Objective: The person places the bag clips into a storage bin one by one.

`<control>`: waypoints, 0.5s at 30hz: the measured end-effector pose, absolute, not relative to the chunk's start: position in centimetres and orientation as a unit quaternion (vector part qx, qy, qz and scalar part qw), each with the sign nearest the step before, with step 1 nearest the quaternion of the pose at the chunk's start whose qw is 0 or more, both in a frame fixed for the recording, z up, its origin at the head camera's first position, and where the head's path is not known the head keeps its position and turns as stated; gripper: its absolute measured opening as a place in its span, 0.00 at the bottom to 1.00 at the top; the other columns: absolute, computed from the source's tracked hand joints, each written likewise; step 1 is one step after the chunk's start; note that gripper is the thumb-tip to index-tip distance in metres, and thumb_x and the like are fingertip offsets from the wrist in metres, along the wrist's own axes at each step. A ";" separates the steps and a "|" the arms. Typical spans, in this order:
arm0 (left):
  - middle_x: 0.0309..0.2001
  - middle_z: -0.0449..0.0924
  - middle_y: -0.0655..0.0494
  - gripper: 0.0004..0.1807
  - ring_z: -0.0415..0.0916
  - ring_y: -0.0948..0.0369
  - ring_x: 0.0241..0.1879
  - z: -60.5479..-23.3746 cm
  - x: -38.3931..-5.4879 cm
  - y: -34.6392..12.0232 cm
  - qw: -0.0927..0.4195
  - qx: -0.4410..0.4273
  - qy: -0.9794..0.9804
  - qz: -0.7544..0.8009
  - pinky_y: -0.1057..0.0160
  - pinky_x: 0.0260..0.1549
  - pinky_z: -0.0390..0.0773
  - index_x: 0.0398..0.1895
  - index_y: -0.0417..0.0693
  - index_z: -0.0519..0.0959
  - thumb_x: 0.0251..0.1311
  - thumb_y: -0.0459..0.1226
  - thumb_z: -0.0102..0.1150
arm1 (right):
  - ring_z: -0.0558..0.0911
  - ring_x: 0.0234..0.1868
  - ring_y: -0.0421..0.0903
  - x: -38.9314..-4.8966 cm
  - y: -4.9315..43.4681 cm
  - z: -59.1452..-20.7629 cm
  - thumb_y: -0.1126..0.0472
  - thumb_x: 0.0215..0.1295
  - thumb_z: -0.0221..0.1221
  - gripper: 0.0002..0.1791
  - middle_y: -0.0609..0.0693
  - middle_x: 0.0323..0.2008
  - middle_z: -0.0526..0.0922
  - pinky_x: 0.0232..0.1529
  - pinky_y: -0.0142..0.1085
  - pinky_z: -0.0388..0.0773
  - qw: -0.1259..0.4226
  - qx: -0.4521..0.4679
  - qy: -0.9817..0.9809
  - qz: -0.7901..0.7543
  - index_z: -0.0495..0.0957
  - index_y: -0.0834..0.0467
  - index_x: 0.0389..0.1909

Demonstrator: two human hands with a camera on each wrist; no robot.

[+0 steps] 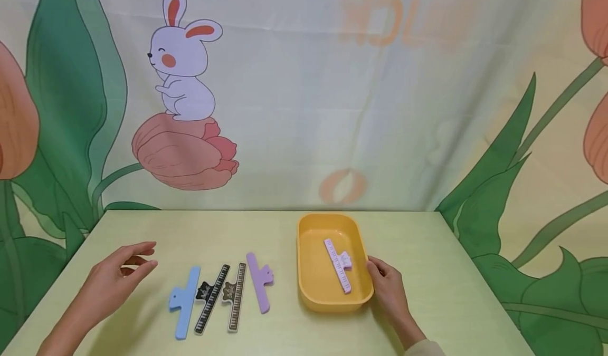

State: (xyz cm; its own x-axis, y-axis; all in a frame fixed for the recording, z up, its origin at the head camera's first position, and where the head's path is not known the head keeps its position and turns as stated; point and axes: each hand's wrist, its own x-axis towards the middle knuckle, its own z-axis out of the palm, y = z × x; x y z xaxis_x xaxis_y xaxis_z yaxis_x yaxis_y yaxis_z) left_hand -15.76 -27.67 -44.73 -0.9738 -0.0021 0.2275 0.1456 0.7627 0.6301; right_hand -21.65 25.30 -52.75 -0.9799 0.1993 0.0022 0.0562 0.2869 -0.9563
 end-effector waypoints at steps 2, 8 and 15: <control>0.55 0.82 0.41 0.25 0.74 0.77 0.41 -45.1 -15.5 -27.8 0.106 -0.039 -0.932 -0.344 0.75 0.38 0.77 0.67 0.38 0.76 0.73 0.42 0.63 | 0.83 0.53 0.52 -21.6 25.2 -52.7 0.55 0.79 0.56 0.23 0.63 0.58 0.83 0.48 0.34 0.83 0.058 -0.078 -0.801 0.591 0.78 0.67 0.64; 0.54 0.82 0.42 0.24 0.72 0.82 0.40 -46.1 -15.0 -28.2 0.110 -0.044 -0.931 -0.345 0.75 0.37 0.77 0.65 0.37 0.77 0.71 0.41 0.65 | 0.83 0.53 0.53 -21.5 25.1 -52.5 0.55 0.79 0.57 0.23 0.64 0.58 0.82 0.49 0.36 0.84 0.057 -0.078 -0.801 0.590 0.78 0.67 0.64; 0.57 0.80 0.38 0.28 0.80 0.55 0.47 -46.8 -14.9 -28.3 0.056 -0.022 -0.938 -0.341 0.67 0.41 0.81 0.68 0.34 0.74 0.72 0.43 0.64 | 0.83 0.53 0.53 -21.6 25.2 -52.5 0.55 0.79 0.57 0.23 0.64 0.58 0.82 0.48 0.34 0.84 0.059 -0.084 -0.802 0.589 0.78 0.67 0.64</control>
